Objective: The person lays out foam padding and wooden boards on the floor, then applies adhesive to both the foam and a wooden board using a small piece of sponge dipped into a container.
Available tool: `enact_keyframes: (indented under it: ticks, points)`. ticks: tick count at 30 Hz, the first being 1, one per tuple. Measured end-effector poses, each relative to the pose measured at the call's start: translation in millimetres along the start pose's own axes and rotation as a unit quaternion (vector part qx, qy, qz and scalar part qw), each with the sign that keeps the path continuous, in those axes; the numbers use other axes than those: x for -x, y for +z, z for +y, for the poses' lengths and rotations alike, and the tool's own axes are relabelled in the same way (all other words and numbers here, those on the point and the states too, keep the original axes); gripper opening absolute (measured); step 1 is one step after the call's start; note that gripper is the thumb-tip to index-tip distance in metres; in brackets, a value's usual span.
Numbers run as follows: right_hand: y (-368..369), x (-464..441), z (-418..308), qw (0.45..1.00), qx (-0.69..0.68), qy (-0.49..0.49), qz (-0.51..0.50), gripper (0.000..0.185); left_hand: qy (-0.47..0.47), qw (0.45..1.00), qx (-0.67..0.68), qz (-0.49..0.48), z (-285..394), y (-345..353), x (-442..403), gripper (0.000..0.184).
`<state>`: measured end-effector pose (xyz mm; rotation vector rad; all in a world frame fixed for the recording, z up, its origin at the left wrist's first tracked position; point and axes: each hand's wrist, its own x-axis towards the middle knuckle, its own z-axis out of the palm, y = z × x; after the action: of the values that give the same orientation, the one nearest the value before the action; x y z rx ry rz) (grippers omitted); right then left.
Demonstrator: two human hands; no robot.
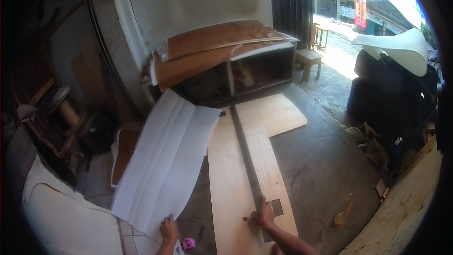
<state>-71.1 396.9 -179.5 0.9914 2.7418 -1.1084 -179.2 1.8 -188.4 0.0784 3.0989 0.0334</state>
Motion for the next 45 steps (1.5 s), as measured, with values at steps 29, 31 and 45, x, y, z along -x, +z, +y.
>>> enact_keyframes:
  ticks: [29, 31, 45]
  points:
    - [-86.7, -25.3, 115.5, 0.978, -0.082, 0.172, -0.084, 0.059, 0.382, 0.894, 0.085, -0.218, 177.1, 36.5, 170.7, 0.109]
    - [-67.4, -22.5, 127.7, 0.947, -0.285, 0.151, -0.01, 0.052, 0.374, 0.893, 0.098, -0.23, 173.2, 30.1, 172.1, 0.109]
    - [-78.8, -60.0, 137.8, 0.849, -0.501, 0.103, 0.136, 0.027, 0.194, 0.908, 0.356, 0.106, 128.3, -33.2, 94.8, 0.05]
